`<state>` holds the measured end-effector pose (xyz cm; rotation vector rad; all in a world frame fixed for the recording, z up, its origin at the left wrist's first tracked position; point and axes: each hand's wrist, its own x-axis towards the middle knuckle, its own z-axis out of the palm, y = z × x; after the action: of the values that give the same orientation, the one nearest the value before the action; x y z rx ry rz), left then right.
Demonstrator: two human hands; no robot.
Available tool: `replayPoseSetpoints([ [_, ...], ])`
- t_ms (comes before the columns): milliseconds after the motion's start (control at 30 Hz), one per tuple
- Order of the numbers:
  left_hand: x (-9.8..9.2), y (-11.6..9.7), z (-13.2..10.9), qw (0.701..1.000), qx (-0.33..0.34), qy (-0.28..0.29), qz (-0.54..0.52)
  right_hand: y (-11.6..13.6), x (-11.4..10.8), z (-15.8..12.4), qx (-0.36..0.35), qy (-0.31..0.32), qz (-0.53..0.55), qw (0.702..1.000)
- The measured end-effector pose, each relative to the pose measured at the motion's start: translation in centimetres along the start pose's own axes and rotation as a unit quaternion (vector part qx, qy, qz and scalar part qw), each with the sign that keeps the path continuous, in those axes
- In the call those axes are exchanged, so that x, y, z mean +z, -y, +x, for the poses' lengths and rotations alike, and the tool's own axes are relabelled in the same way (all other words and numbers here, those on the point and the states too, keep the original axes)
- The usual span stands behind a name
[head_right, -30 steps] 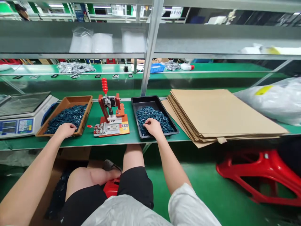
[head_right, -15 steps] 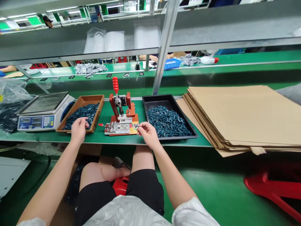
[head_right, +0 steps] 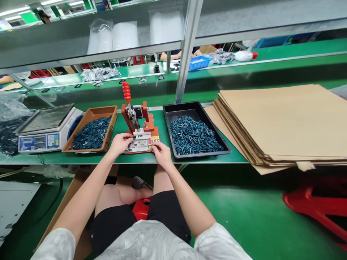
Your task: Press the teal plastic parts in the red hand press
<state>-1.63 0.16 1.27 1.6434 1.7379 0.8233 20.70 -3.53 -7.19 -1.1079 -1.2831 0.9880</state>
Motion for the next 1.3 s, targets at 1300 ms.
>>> replayPoseSetpoints([
  [1300,2.7,0.2,0.5,0.949,0.175,0.053,0.258,-0.1,3.3,5.3,-0.08,0.089,-0.114,0.986],
])
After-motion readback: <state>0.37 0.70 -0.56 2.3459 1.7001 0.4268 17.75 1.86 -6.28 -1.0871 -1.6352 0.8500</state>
